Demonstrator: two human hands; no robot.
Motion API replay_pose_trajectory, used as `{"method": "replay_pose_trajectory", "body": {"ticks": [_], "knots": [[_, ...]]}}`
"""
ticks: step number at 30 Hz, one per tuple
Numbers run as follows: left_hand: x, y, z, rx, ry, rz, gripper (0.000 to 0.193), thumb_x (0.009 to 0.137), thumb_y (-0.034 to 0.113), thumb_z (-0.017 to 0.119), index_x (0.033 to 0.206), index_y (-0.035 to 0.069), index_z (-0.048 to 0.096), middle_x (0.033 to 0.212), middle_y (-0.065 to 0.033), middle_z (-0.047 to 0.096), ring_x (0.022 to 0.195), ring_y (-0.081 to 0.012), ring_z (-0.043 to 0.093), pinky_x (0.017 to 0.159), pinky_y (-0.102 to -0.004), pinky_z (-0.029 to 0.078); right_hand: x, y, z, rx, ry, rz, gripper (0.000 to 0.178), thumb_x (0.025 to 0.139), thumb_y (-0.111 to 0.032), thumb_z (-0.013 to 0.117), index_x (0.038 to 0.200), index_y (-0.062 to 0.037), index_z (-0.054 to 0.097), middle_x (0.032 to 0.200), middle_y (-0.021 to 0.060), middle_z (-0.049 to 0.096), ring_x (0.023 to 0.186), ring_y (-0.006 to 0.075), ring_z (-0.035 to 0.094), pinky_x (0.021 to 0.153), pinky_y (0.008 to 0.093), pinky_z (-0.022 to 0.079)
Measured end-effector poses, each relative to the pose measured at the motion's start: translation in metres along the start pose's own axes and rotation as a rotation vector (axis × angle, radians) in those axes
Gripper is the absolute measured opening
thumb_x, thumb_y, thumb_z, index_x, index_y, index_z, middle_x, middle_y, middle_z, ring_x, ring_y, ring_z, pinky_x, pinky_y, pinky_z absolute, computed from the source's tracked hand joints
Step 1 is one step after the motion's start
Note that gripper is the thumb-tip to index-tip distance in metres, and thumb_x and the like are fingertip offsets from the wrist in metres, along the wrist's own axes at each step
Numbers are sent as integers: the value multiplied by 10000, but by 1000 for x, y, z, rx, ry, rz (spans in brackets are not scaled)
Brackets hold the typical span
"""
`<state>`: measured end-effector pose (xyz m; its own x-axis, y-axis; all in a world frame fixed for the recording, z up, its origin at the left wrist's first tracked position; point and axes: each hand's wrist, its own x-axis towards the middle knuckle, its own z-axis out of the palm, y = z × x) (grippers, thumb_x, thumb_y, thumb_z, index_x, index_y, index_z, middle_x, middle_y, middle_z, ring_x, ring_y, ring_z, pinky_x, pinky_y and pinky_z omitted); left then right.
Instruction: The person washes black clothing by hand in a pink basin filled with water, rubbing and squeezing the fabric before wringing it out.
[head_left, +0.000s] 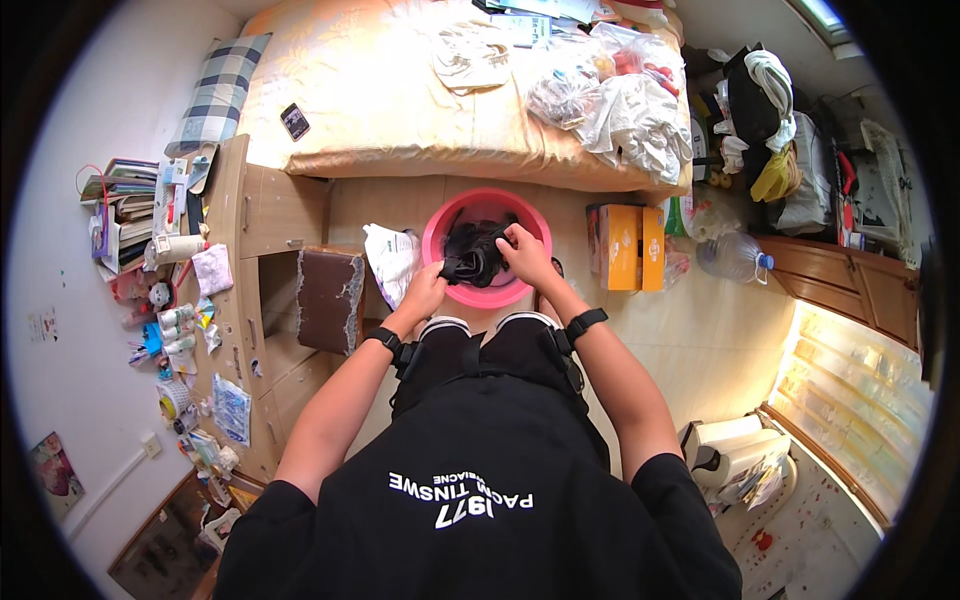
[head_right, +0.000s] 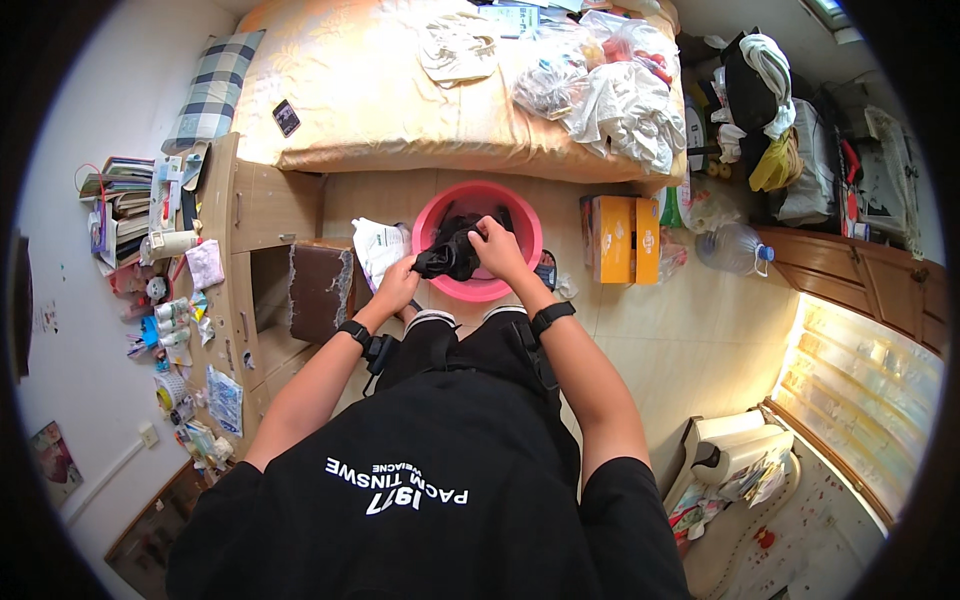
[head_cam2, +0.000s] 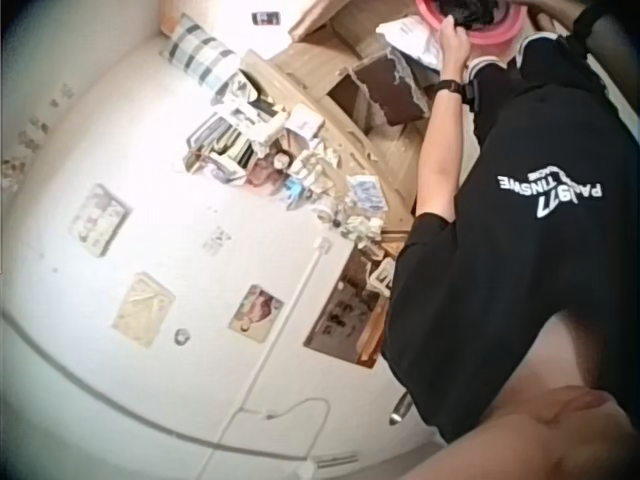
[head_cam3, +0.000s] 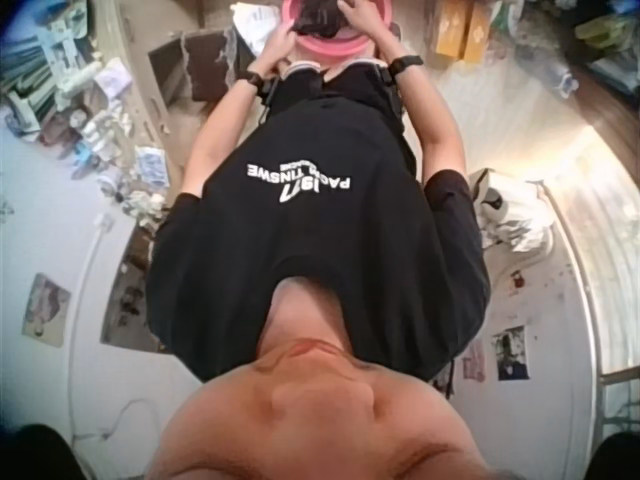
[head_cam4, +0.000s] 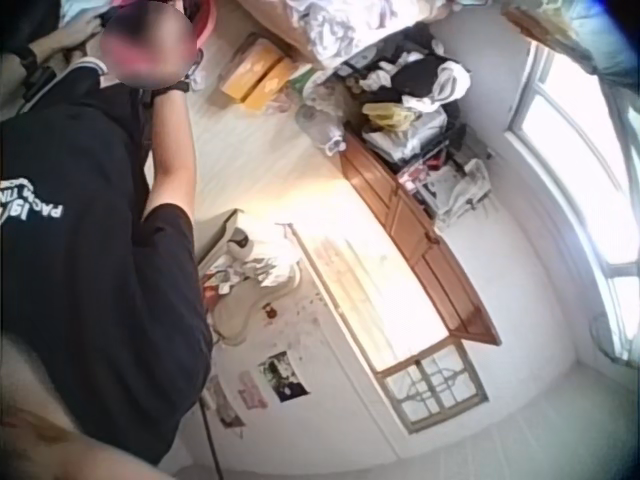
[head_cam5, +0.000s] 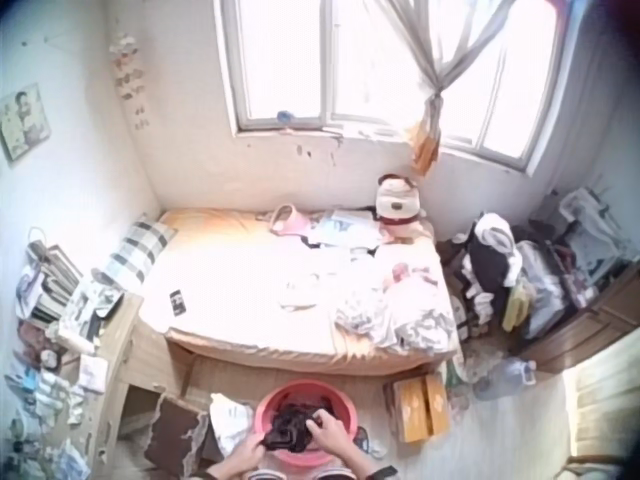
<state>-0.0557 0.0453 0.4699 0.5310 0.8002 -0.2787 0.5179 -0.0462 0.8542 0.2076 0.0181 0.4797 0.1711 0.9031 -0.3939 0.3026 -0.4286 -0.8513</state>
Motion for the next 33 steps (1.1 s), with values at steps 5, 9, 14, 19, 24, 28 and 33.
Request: {"method": "replay_pose_trajectory", "body": {"ticks": [5,9,14,19,24,28,33], "knots": [[1,17,-1,-120,-50,-23,223,933,123,495,1048,-31,608,844,-242,640,782,-343,638,732,-428,498,22,58,6,108,-157,313,353,926,-258,686,1157,5,637,1053,194,727,1027,311,710,879,408,552],[8,22,11,-153,-71,-77,225,971,144,489,1022,-43,602,775,-130,609,723,-204,572,681,-360,470,23,91,5,49,-96,161,351,909,-224,682,1193,-16,684,1115,196,735,1051,316,715,927,397,552],[16,51,-9,-169,-227,-298,245,1014,155,483,1028,-38,634,818,-7,606,770,-112,547,695,-293,469,-1,75,-6,-217,-362,171,311,901,-159,681,1172,-6,683,1049,155,752,998,266,718,901,375,555],[13,65,-14,-265,-147,-120,259,1014,208,515,954,-27,606,686,-8,493,672,-99,462,617,-318,414,-18,67,-10,-215,-573,123,344,869,-183,722,1160,-2,695,1035,138,758,991,291,722,910,380,554],[7,90,-26,-520,-130,-260,297,1057,236,504,896,21,633,760,69,523,710,-53,450,645,-267,390,-30,53,-3,-256,-632,31,738,784,-437,841,1328,4,610,1307,230,660,1224,356,630,1064,424,486],[0,117,-34,-648,-117,-364,271,1064,229,503,979,18,651,857,45,594,787,-56,516,726,-254,430,-35,60,14,-331,-454,-84,988,727,-537,859,1425,50,478,1358,290,595,1293,400,565,1122,437,430],[-13,175,-48,-723,-88,-348,261,1070,223,504,1085,14,660,960,8,647,878,-72,574,831,-251,462,-37,44,15,-185,-387,-30,867,804,-493,793,1405,54,491,1347,276,601,1248,401,595,1069,441,475]]}}
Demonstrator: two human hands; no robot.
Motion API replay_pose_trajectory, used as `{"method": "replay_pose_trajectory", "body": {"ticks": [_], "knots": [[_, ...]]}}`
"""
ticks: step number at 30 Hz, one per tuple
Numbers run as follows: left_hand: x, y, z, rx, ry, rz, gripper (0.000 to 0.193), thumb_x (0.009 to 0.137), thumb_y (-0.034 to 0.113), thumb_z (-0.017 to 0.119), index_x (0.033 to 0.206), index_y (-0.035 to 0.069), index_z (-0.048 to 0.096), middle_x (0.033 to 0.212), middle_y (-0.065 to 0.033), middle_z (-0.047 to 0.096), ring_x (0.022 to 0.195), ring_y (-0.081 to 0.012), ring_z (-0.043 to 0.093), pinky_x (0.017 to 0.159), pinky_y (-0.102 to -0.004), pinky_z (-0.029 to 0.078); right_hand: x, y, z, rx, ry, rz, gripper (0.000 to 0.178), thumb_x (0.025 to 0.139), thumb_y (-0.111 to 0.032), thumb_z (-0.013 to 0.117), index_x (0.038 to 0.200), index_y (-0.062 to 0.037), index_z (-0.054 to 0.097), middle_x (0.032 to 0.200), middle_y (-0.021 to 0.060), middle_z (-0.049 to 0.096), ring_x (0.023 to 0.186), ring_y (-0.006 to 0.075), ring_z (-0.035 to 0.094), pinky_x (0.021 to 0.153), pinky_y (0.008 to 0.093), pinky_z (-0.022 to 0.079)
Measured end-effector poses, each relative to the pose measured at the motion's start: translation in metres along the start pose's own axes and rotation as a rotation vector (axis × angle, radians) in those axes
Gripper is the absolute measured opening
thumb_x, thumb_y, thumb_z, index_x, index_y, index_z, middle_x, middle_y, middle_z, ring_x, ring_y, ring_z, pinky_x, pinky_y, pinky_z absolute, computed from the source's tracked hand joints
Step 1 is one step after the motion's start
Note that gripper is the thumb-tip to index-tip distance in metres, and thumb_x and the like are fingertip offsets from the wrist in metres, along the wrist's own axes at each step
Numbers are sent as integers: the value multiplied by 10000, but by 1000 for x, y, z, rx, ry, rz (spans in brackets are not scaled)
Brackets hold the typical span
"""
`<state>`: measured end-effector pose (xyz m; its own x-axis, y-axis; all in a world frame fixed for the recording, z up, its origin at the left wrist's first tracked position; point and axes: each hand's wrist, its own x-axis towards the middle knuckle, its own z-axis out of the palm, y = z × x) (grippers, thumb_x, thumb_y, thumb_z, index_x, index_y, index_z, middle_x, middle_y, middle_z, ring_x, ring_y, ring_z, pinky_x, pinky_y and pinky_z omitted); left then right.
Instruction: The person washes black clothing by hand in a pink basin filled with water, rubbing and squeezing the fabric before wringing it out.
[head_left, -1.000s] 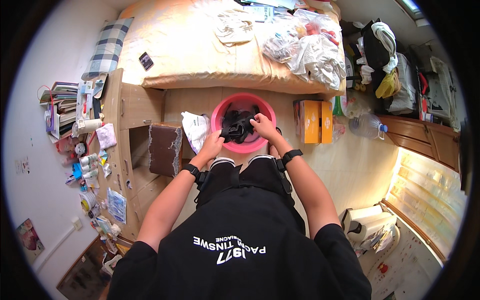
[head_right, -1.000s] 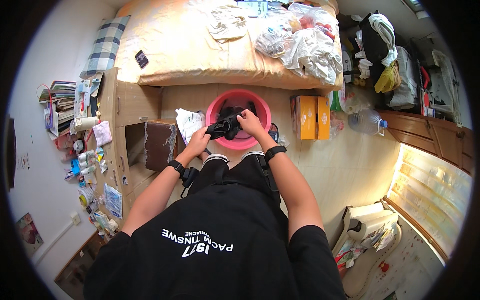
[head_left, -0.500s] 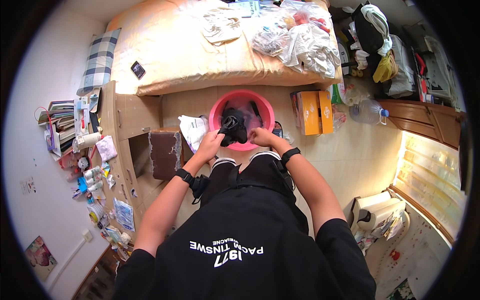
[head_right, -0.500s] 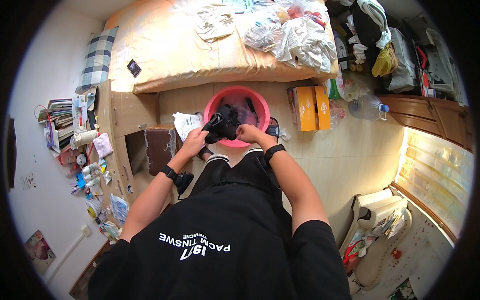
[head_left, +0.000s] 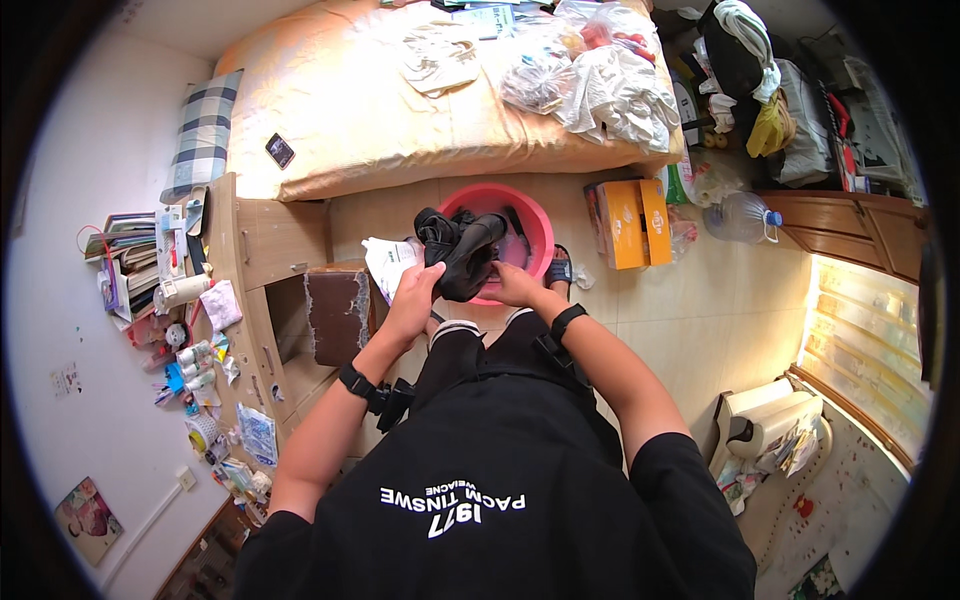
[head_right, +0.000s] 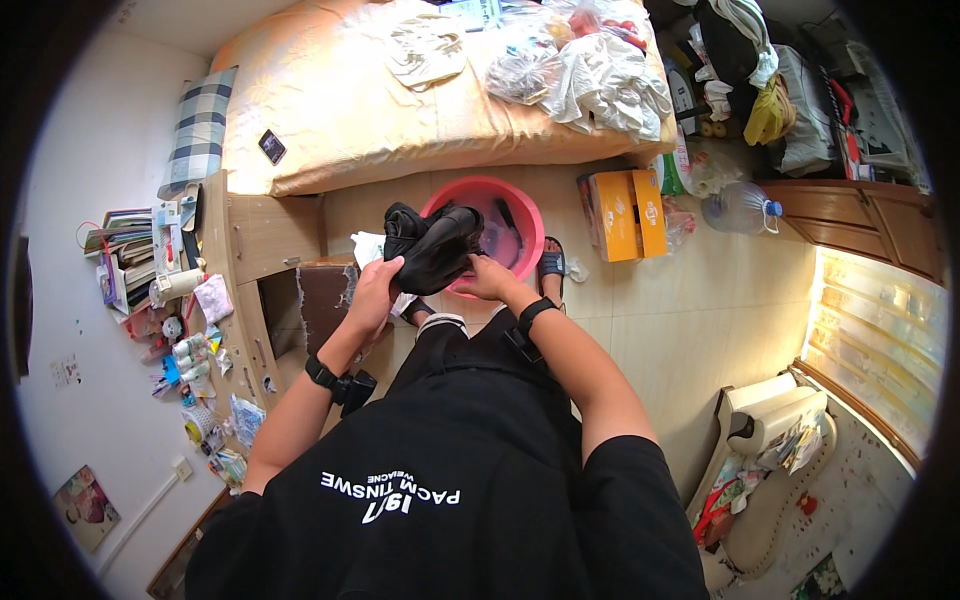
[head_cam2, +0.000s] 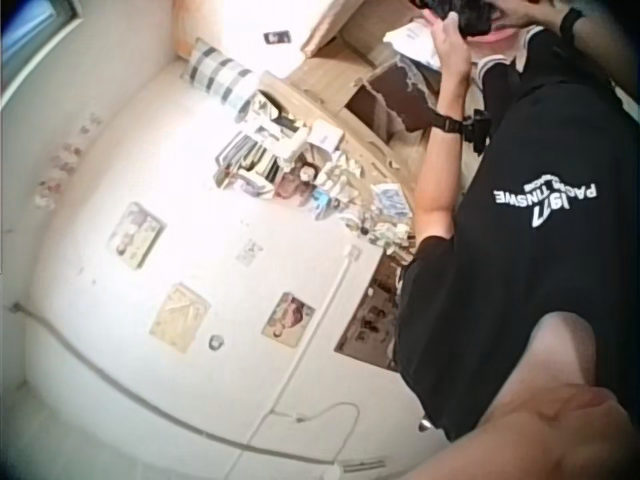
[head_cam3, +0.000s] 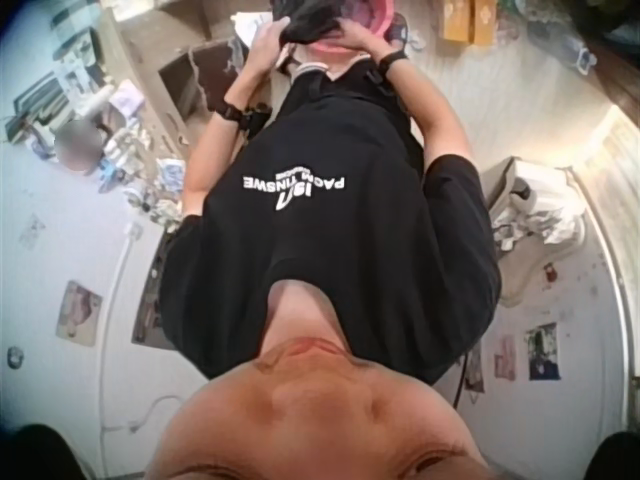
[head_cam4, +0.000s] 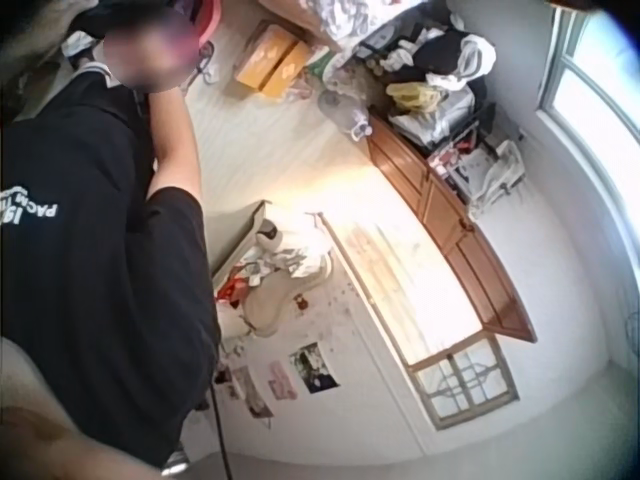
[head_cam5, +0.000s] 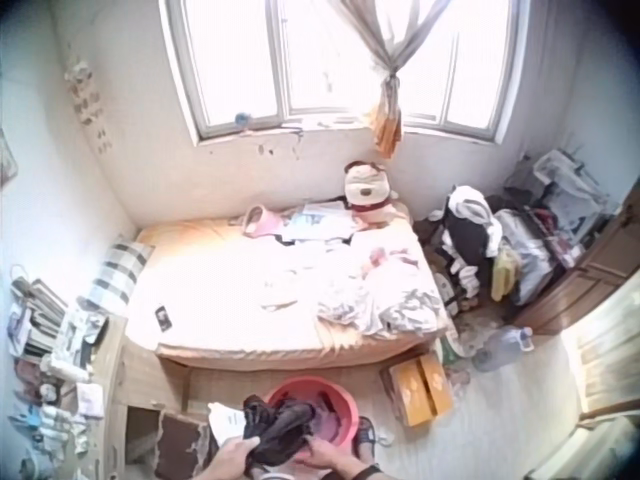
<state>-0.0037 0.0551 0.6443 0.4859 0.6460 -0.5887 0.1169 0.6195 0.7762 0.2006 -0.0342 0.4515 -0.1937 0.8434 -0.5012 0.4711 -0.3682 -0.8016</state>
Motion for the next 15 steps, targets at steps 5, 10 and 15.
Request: {"method": "replay_pose_trajectory", "body": {"ticks": [5,10,15], "knots": [[-10,14,12,-127,53,49,239,1059,240,525,1001,44,649,867,42,606,753,-44,514,691,-228,419,11,31,23,-83,189,97,694,884,-434,710,1383,13,529,1251,247,658,1204,398,615,1025,462,497],[-14,13,7,-73,66,59,244,1049,252,532,904,76,619,764,69,532,653,-29,434,577,-223,333,9,20,17,-89,113,79,427,952,-312,621,1258,-14,639,1134,249,692,1122,427,633,970,494,509],[0,7,0,10,91,60,274,1041,272,525,841,94,581,700,63,495,599,-39,413,551,-237,324,3,31,14,-110,182,32,328,954,-183,561,1210,-5,660,1132,268,683,1087,451,634,950,518,506]]}}
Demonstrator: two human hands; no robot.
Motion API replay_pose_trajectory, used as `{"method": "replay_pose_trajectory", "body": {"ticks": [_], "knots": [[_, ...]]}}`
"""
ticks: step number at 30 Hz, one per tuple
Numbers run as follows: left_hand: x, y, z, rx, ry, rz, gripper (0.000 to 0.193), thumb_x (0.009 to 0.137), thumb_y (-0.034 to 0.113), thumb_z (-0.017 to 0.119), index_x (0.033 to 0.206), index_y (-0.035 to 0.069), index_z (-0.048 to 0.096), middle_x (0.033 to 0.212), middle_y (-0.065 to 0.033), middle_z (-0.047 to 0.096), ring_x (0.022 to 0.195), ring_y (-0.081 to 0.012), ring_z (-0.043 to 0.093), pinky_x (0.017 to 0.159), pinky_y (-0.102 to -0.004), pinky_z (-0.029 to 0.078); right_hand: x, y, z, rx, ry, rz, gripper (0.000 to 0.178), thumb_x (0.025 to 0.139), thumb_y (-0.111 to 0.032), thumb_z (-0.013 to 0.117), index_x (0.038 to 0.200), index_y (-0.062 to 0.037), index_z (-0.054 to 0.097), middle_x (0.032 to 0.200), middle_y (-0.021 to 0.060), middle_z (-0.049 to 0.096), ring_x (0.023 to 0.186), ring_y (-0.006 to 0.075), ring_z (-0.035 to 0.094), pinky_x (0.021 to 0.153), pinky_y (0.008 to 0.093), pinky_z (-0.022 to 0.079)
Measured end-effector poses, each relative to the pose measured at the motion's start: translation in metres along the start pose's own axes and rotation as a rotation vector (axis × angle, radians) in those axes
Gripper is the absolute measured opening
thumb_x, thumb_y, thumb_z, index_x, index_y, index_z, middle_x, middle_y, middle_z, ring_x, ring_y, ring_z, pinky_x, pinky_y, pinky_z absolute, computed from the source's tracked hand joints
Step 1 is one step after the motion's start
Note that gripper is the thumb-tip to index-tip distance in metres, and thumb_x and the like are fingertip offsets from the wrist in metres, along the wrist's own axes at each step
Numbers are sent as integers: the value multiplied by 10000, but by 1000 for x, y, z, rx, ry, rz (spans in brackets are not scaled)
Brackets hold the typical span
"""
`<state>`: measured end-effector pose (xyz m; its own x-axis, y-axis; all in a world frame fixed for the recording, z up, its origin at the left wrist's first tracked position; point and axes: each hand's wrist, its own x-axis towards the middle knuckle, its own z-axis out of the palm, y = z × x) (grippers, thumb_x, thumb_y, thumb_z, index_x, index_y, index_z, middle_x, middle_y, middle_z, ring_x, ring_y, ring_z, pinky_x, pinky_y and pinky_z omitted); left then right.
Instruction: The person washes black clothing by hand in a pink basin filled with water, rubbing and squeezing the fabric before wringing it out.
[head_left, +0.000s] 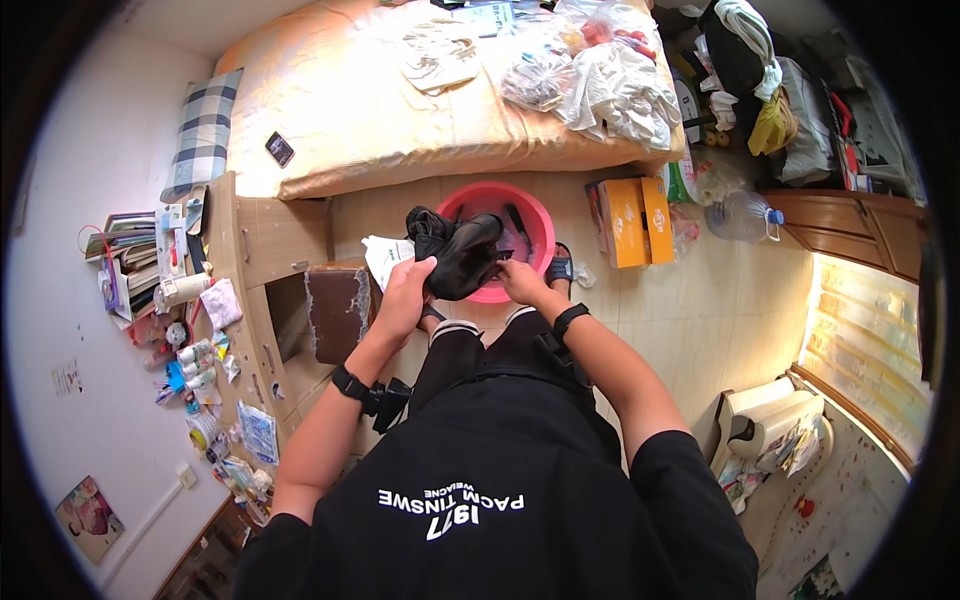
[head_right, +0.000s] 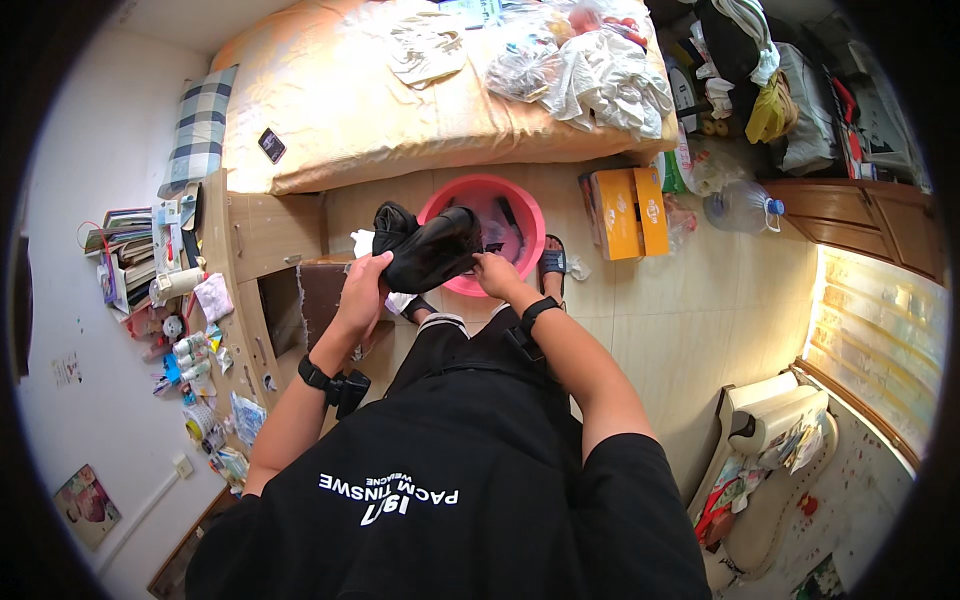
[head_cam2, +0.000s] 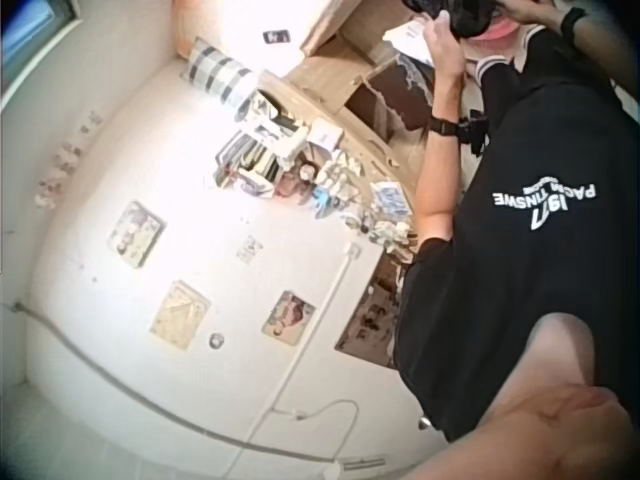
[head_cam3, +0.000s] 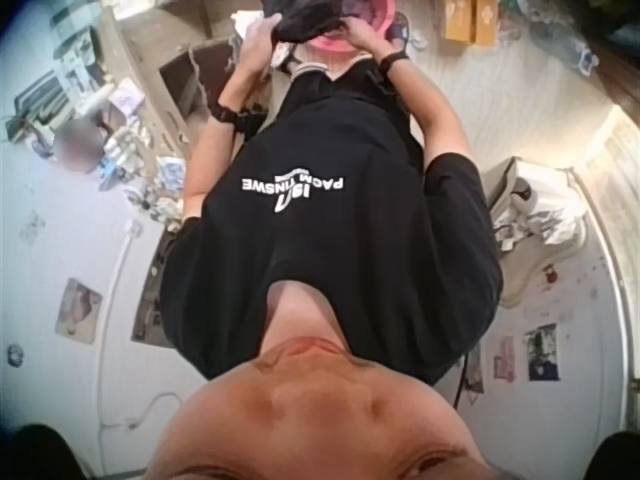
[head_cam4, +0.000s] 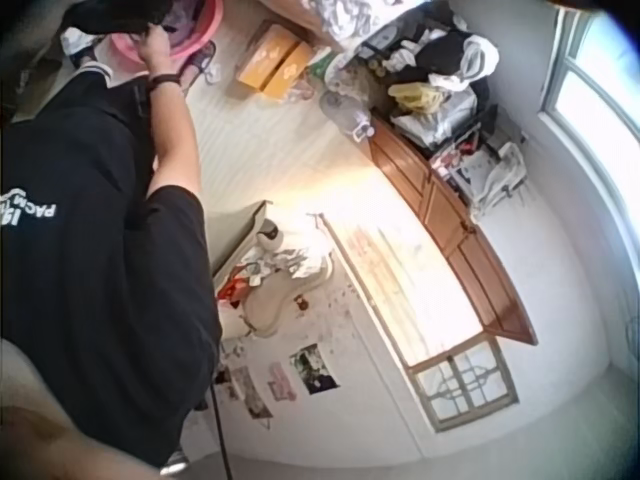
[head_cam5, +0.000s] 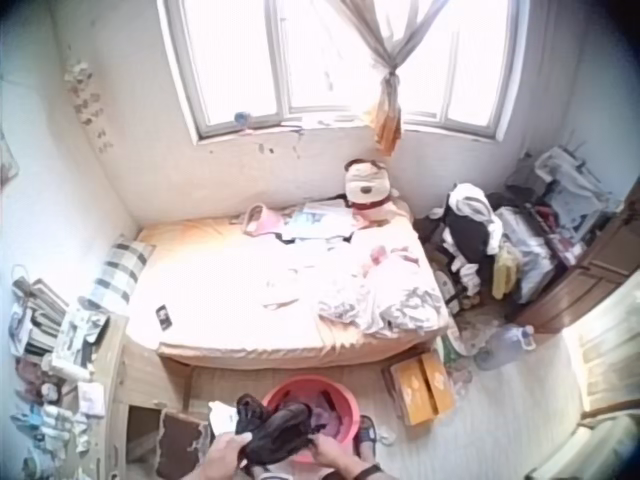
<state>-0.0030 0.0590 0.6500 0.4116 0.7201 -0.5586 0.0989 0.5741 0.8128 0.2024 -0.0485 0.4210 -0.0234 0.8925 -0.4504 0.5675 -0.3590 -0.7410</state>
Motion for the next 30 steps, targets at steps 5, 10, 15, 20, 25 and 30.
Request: {"method": "replay_pose_trajectory", "body": {"ticks": [5,10,15,20,25,30], "knots": [[28,-23,-5,-8,13,-55,302,1038,300,516,819,99,564,624,55,469,506,-59,411,471,-249,318,-12,6,-4,32,117,-47,291,945,-132,551,1163,38,640,1071,297,673,1056,469,629,922,522,504],[73,-71,-33,6,-51,-180,261,1047,266,522,915,51,587,706,-17,550,605,-116,525,596,-288,437,-21,-4,-15,65,142,-92,205,949,-104,543,1056,60,602,999,310,650,998,490,622,858,517,503],[105,-117,-36,234,37,-119,367,1036,363,513,867,59,630,638,-7,539,429,-118,438,386,-269,298,-27,-21,-18,97,183,-126,197,946,-99,545,1044,65,593,979,302,637,981,492,616,836,514,505],[125,-142,-41,343,-7,-142,416,1034,368,501,918,-3,651,717,-77,628,632,-173,606,598,-324,483,-35,-38,-22,102,211,-149,195,948,-104,554,1038,68,573,955,288,621,959,492,604,811,523,490],[134,-163,-46,441,80,-224,390,1055,357,501,934,3,610,729,-102,652,592,-170,598,557,-300,484,-45,-53,-30,163,245,-134,183,959,-108,543,1000,70,561,927,289,610,934,496,591,779,519,474],[133,-187,-66,265,77,-298,343,1070,344,473,1027,32,607,812,-95,687,639,-142,615,560,-281,492,-46,-65,-41,192,219,-121,184,992,-119,517,1001,62,550,900,288,601,921,491,589,765,496,469]]}}
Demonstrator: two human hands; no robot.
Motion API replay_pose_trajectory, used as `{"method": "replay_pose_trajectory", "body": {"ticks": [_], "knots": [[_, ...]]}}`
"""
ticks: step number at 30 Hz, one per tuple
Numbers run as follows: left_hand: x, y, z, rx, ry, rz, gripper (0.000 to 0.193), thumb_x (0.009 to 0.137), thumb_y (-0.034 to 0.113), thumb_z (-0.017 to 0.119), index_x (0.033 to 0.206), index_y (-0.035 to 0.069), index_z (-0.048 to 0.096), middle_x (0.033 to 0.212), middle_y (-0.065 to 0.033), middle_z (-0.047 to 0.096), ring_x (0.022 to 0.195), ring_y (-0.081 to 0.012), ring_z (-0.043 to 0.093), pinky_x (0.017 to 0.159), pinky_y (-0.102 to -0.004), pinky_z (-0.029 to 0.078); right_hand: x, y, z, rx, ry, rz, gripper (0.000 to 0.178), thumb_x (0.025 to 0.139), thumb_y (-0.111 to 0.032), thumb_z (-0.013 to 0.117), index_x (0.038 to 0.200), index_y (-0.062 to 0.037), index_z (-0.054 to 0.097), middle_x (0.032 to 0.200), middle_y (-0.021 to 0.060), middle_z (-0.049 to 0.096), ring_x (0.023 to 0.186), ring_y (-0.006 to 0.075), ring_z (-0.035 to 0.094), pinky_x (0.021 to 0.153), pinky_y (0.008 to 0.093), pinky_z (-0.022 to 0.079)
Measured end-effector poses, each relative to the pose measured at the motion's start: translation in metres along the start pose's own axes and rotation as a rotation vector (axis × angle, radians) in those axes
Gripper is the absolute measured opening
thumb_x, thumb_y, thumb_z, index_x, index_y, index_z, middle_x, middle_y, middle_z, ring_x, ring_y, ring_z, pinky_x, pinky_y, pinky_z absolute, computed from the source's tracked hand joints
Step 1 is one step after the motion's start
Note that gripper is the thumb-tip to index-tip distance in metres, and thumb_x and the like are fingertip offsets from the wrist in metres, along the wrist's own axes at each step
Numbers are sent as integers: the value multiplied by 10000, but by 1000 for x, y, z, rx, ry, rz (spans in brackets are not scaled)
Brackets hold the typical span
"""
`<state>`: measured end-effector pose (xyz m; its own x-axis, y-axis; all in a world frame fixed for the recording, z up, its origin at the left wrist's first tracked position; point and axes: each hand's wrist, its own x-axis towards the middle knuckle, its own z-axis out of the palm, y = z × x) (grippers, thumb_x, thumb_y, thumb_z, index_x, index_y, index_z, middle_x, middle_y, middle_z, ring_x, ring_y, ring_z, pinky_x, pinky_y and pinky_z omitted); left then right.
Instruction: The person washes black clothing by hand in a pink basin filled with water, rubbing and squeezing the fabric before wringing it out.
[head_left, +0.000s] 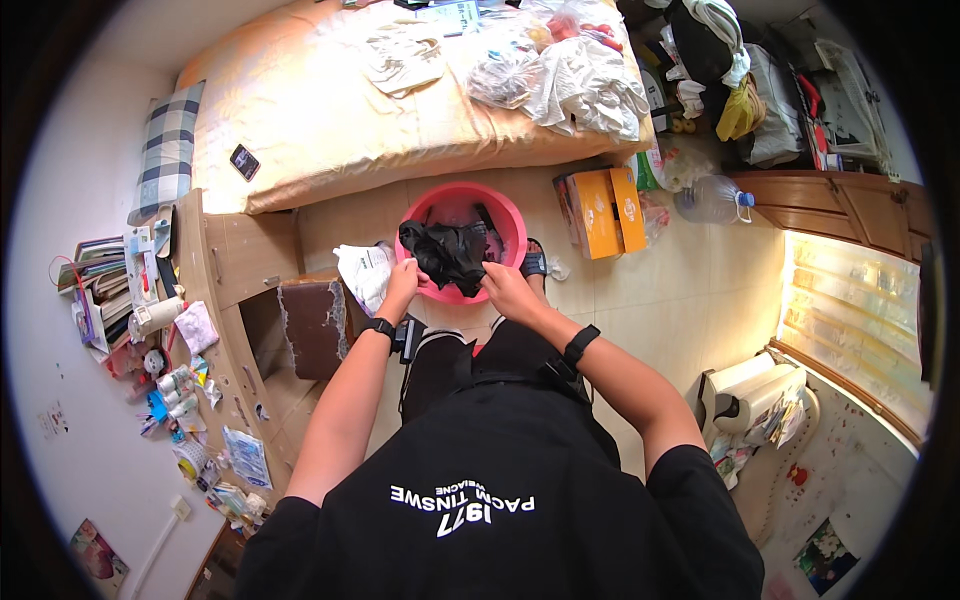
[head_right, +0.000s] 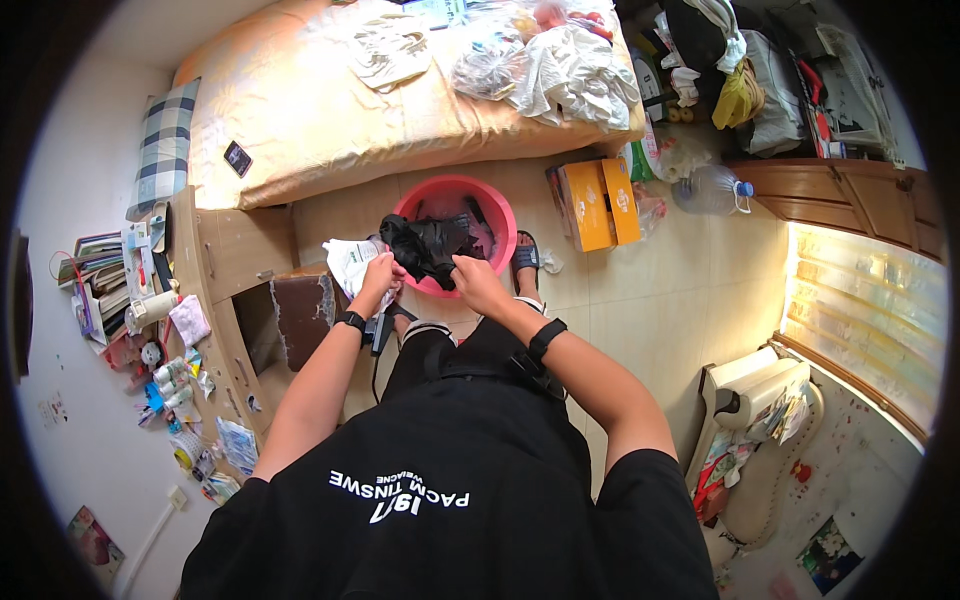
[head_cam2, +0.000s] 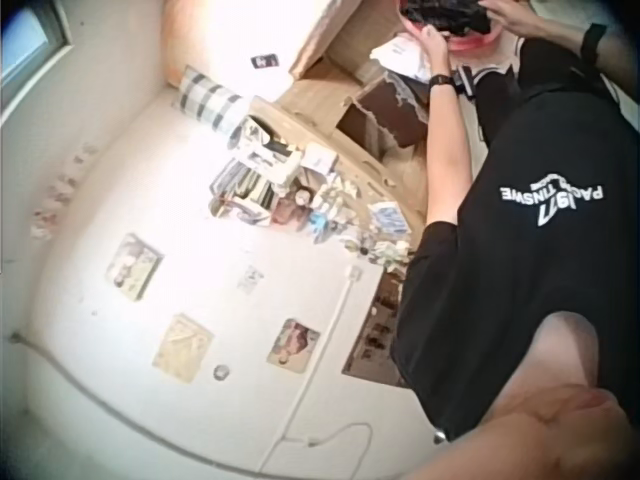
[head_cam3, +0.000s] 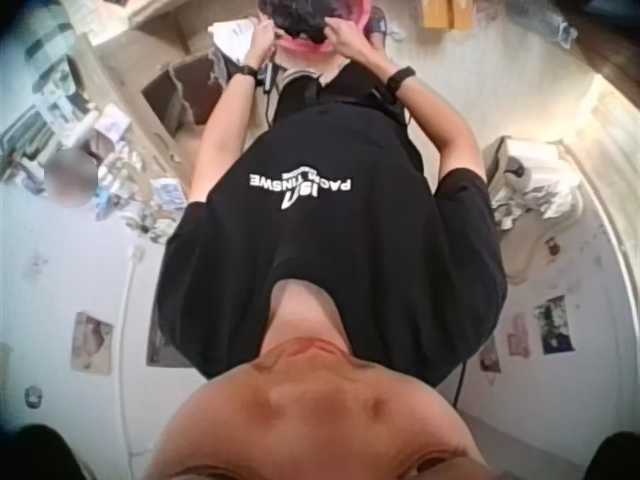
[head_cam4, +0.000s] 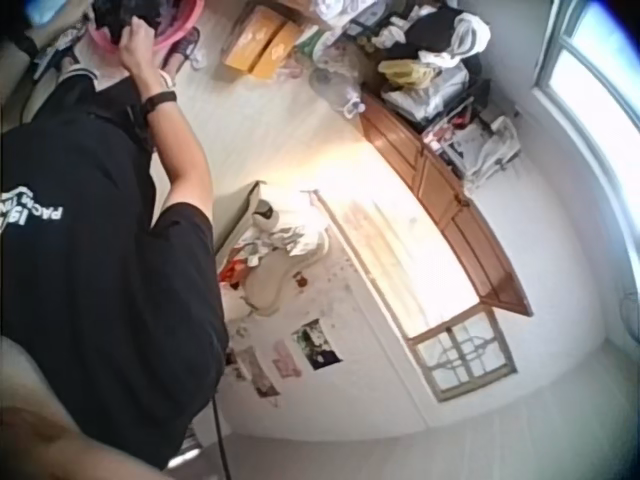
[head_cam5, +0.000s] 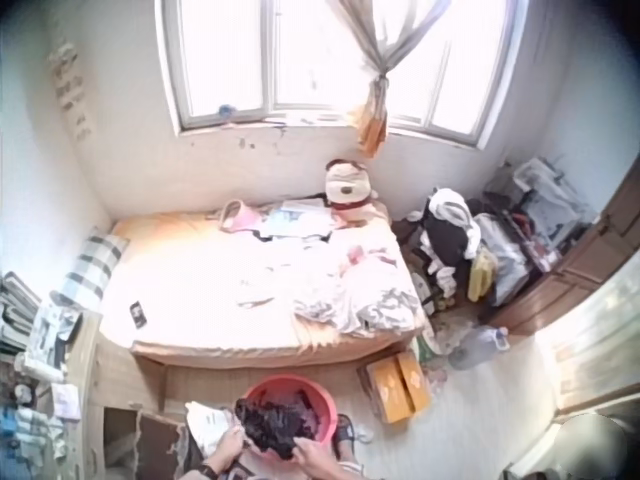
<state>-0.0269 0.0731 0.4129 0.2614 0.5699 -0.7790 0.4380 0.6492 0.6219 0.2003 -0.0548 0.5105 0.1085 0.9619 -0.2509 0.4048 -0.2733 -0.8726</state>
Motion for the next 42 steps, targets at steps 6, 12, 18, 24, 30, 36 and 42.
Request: {"method": "replay_pose_trajectory", "body": {"ticks": [6,12,18,24,30,36,42], "knots": [[-14,-48,-34,183,-38,107,278,1033,181,510,1182,-13,645,895,-110,740,722,-171,692,681,-308,561,14,-2,10,28,-56,-26,160,988,-120,535,987,37,560,871,285,600,903,479,601,760,493,470],[-46,-81,-62,225,4,77,267,1026,200,554,1103,-27,671,878,-118,739,705,-156,681,666,-287,552,25,14,24,-33,-72,-14,175,981,-125,542,963,45,583,861,287,623,880,480,619,758,497,485],[-75,-99,-96,140,27,-33,244,1052,259,510,1123,81,662,921,-31,706,744,-107,653,626,-250,503,25,21,26,-33,-67,86,176,932,-124,576,931,50,599,897,310,639,906,507,619,792,559,484],[-112,-83,-123,-109,136,-114,239,1040,271,531,1125,95,668,917,-19,707,732,-90,658,622,-235,499,33,25,13,-161,-168,94,230,947,-174,564,941,48,621,915,316,650,929,500,632,806,545,498],[-152,-85,-156,-96,205,13,238,1050,266,542,1099,72,671,888,-32,701,691,-87,632,593,-227,488,52,30,3,-348,-244,213,286,940,-248,564,1009,2,684,1026,300,684,1016,492,646,910,549,511],[-193,-109,-179,-20,357,91,203,1039,207,556,1050,39,670,840,-51,702,669,-108,629,591,-271,513,65,58,-13,-492,-367,137,282,931,-259,566,1003,-25,707,1018,286,697,1008,477,660,917,535,523],[-226,-184,-209,-109,472,15,215,1031,240,543,1062,69,670,825,-55,711,624,-124,644,513,-288,491,74,58,-17,-616,-410,94,301,946,-281,581,1054,-34,714,1059,252,710,1036,443,665,921,509,528]]}}
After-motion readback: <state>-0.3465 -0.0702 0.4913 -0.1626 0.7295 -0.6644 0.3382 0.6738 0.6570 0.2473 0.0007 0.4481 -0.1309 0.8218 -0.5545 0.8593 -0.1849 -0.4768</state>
